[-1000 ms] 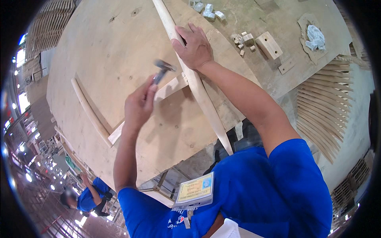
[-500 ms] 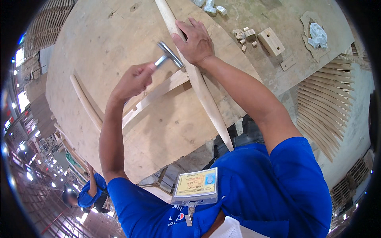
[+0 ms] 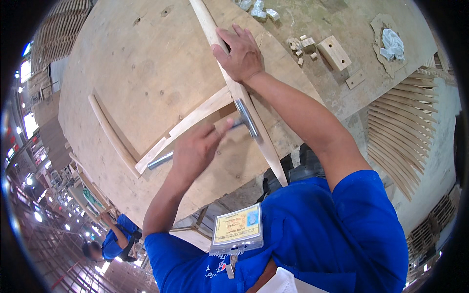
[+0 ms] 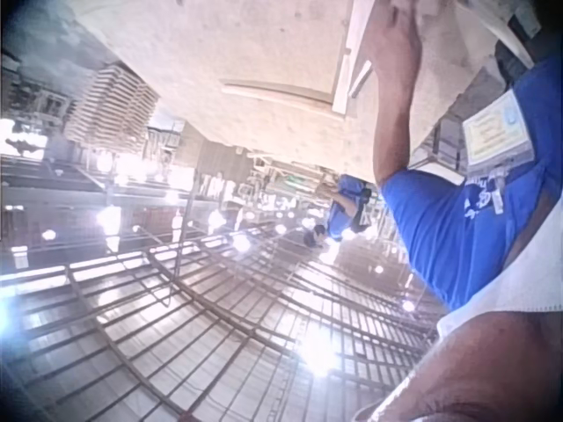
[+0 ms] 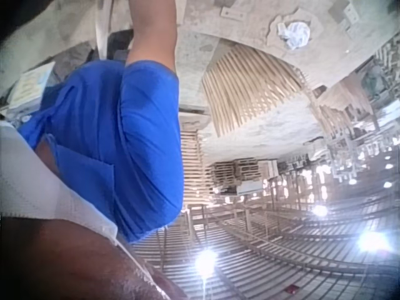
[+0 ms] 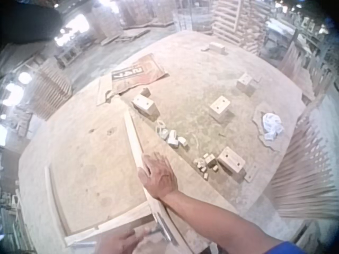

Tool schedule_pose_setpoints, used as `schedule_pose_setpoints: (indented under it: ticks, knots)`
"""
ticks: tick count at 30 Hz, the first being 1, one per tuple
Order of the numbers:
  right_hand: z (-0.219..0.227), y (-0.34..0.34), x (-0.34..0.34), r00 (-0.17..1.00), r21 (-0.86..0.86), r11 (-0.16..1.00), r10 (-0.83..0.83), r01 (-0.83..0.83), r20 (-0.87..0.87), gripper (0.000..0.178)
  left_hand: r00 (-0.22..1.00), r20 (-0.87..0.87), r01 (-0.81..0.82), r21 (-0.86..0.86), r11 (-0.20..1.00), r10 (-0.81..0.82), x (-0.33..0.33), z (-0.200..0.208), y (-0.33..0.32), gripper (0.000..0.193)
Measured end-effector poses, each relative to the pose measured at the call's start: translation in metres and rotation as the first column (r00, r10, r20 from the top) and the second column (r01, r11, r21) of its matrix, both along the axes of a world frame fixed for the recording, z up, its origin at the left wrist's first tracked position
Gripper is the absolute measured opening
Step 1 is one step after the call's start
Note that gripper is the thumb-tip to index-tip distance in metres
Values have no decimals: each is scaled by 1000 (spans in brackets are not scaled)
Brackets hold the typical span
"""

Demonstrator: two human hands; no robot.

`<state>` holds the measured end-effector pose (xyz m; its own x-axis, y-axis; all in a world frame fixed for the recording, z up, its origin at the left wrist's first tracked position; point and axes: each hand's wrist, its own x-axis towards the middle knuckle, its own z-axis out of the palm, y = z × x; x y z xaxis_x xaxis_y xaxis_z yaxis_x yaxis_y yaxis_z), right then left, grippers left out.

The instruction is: The person assembles a wooden chair frame by fitting legs into a crossbar and tapping them into place with a hammer. They then wipe the assembled frame with a white cloth and place it on a stack of similar frames. The person repeats this process for a second chair frame.

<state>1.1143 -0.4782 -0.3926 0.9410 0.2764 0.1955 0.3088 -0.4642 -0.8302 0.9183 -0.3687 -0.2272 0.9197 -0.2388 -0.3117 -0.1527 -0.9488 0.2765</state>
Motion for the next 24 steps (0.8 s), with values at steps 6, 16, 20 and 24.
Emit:
schedule_pose_setpoints:
  ticks: [6, 16, 20, 24]
  knots:
    - [-2, 0, 3, 1000, 13, 1000, -17, 17, 16, 54, 997, 40, -62, -30, 998, 63, -3, 1, 2, 50]
    - [2, 1, 3, 999, 22, 1000, -1, 0, 41, 57, 991, 123, -43, -36, 998, 47, -2, -17, 2, 51]
    - [-3, -3, 3, 999, 36, 999, -5, 3, 39, 56, 986, 102, -132, 23, 991, 129, 0, -20, 5, 56]
    - [2, 1, -1, 1000, 25, 1000, 1, -1, 31, 55, 990, 127, -62, -41, 997, 67, -11, -17, 0, 57]
